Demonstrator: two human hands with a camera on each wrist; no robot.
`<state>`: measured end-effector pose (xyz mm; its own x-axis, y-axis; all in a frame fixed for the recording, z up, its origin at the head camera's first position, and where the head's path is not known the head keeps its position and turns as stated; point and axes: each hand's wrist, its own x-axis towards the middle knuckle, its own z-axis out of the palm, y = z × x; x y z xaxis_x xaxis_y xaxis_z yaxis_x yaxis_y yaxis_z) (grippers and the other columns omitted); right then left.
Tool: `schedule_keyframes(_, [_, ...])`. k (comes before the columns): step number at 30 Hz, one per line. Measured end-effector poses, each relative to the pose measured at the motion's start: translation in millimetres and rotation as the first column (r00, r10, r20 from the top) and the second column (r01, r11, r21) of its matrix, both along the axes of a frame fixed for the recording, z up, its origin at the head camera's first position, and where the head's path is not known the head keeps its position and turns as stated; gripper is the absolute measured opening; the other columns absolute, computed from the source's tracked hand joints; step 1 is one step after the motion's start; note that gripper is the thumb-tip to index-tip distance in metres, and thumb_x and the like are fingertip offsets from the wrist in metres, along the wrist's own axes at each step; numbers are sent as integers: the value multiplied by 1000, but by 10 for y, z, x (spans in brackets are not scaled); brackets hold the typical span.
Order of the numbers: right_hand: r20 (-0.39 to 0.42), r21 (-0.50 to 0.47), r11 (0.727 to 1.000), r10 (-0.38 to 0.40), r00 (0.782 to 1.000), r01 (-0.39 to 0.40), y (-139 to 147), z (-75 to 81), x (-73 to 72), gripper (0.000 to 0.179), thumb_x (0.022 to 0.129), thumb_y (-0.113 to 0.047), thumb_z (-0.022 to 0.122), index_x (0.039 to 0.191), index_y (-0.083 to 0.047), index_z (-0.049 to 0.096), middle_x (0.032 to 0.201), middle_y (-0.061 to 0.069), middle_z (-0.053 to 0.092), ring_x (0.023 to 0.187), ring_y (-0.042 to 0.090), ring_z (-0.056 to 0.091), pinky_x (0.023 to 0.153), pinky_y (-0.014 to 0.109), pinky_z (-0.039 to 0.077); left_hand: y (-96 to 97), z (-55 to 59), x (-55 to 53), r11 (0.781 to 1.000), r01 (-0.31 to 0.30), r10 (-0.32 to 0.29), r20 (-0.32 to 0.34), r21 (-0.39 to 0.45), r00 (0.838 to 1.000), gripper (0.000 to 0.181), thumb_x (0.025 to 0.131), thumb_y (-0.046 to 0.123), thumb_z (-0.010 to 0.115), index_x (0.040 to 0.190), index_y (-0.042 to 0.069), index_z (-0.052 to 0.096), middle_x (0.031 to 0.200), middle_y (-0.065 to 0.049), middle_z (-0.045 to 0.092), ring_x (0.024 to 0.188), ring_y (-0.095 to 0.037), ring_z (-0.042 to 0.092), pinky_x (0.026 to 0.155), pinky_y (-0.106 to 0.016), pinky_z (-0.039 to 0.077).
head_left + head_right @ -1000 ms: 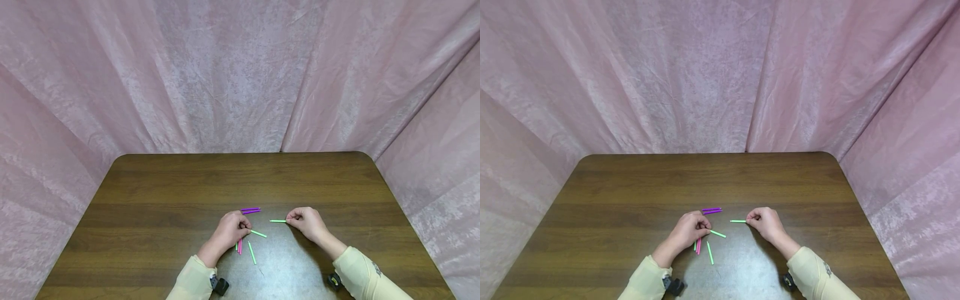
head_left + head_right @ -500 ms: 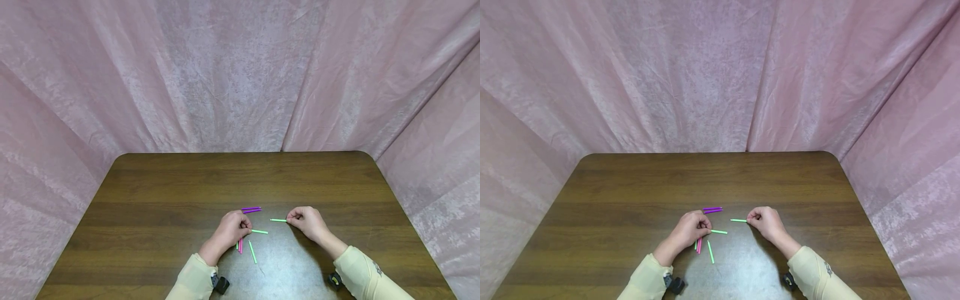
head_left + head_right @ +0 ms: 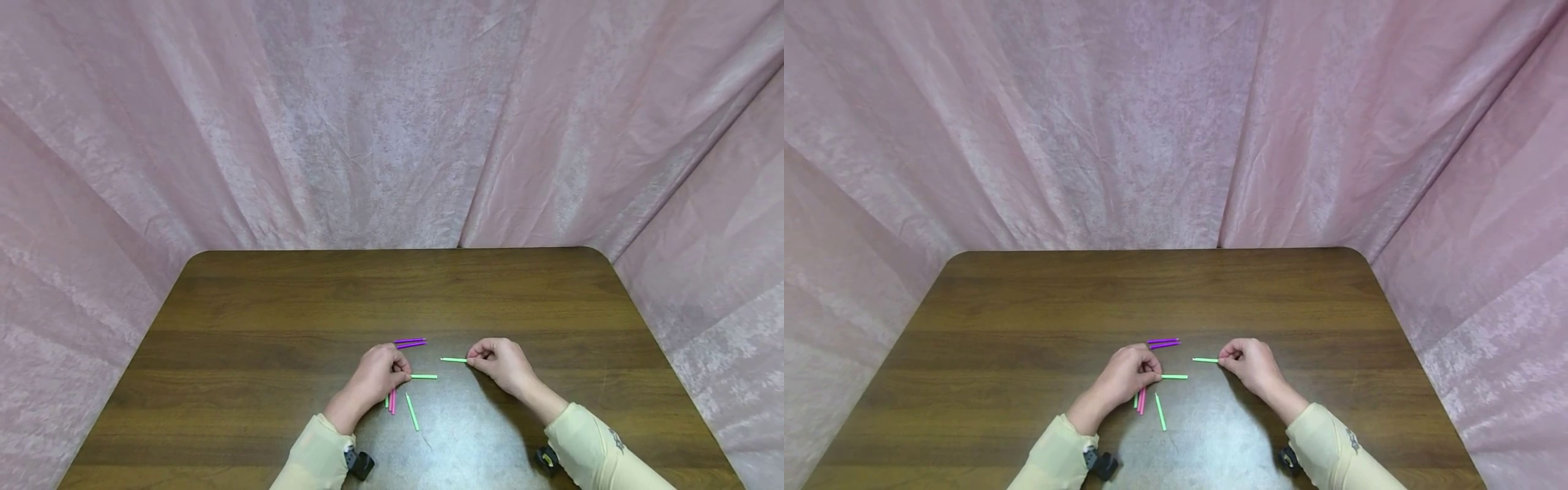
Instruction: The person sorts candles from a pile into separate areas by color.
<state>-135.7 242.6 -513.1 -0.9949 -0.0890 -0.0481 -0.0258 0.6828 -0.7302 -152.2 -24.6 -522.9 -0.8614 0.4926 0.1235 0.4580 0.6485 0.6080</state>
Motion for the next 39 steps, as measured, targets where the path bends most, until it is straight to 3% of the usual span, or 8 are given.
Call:
schedule_keyframes(12, [-8, -18, 1000, -4, 1000, 4, -19, 22, 39, 8, 81, -9, 77, 78, -13, 71, 71, -8, 64, 64, 7, 56, 62, 22, 44, 9, 48, -3, 1000, -17, 16, 50, 15, 999, 13, 77, 11, 79, 70, 17, 70, 70, 11, 53, 67, -4, 49, 66, -24, 43])
schedule_keyframes(29, [24, -85, 996, -10, 1000, 12, -88, 87, 147, 5, 81, -7, 76, 80, -9, 72, 71, -6, 64, 60, 5, 54, 58, 20, 44, 70, 69, 10, 999, -14, 13, 35, 47, 999, 14, 77, 12, 79, 69, 16, 69, 68, 12, 50, 65, -2, 47, 64, -23, 41])
schedule_keyframes(39, [7, -114, 993, 42, 999, -41, -97, 76, 216, 5, 83, -10, 76, 81, -6, 72, 73, -3, 66, 61, 2, 54, 57, 20, 46, 107, 76, 5, 998, -18, 16, 44, 52, 999, 13, 77, 11, 78, 69, 17, 70, 68, 12, 53, 68, -5, 50, 66, -24, 43])
